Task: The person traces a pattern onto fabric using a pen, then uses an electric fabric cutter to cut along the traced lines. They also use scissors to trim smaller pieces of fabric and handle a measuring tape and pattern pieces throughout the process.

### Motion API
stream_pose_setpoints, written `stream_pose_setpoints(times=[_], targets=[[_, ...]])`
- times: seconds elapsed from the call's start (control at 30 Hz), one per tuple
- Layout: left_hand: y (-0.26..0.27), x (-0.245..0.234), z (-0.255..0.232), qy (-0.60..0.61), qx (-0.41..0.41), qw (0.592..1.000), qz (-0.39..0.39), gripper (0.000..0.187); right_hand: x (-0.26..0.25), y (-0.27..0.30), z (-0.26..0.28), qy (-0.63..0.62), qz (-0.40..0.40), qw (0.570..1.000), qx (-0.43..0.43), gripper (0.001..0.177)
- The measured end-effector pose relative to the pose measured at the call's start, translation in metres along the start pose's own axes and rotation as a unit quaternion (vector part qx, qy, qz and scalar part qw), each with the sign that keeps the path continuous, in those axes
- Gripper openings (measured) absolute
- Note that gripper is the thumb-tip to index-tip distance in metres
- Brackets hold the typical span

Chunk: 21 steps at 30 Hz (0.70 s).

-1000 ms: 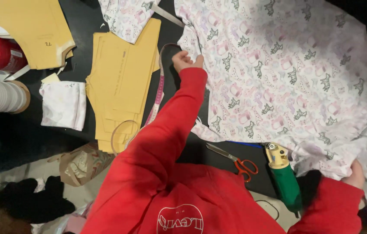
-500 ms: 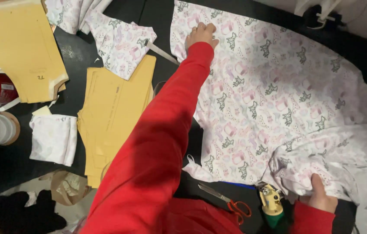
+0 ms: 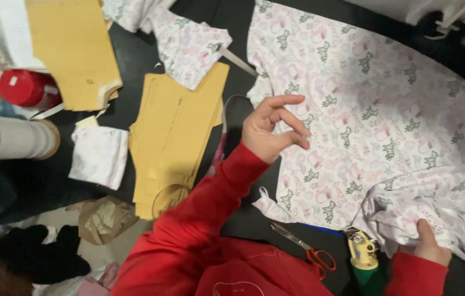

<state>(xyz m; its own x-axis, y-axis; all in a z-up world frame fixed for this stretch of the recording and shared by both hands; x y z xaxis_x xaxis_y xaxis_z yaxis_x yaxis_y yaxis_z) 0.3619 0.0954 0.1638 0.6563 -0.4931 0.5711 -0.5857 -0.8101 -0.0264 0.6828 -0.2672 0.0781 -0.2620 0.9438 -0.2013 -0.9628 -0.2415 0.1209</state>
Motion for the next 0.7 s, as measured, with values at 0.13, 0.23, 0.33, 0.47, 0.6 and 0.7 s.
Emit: stream_pose_setpoints(times=[0.13, 0.23, 0.33, 0.47, 0.6, 0.7], targets=[[0.064, 0.005, -0.034, 0.048, 0.003, 0.999, 0.014, 0.060, -0.025, -0.015, -0.025, 0.066, 0.013, 0.997, 0.030, 0.040], [0.105, 0.002, -0.045, 0.064, 0.035, 0.997, 0.013, 0.057, -0.031, -0.022, -0.035, 0.016, 0.085, 0.996, 0.009, 0.036], [0.141, -0.017, -0.043, 0.078, 0.048, 0.996, -0.025, 0.051, -0.069, -0.066, -0.087, 0.335, 0.205, 0.875, -0.284, 0.028], [0.190, -0.172, -0.063, 0.017, 0.243, 0.920, -0.308, 0.036, 0.021, -0.127, -0.144, 0.282, 0.325, 0.833, -0.348, 0.029], [0.306, -0.408, -0.197, -0.119, 0.459, 0.680, -0.559, 0.033, 0.116, -0.122, -0.150, 0.228, 0.406, 0.791, -0.397, 0.030], [0.387, -0.601, -0.232, -0.316, 0.404, 0.596, -0.617, 0.056, 0.124, -0.098, -0.126, 0.212, 0.422, 0.775, -0.420, 0.032]])
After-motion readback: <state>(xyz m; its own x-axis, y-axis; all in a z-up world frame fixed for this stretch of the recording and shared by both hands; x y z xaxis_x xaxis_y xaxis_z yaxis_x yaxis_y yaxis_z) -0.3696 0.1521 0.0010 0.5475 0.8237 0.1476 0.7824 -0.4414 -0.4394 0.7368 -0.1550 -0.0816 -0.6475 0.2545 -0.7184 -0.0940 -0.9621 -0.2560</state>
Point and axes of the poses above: each hand's wrist, its own y-axis away from the middle knuckle, its own x-axis out of the palm, z = x × y, the point moved 4 cm from there along -y, towards the middle knuckle, and after that the axes turned 10 degrees about -x, right-handed, at the moved point
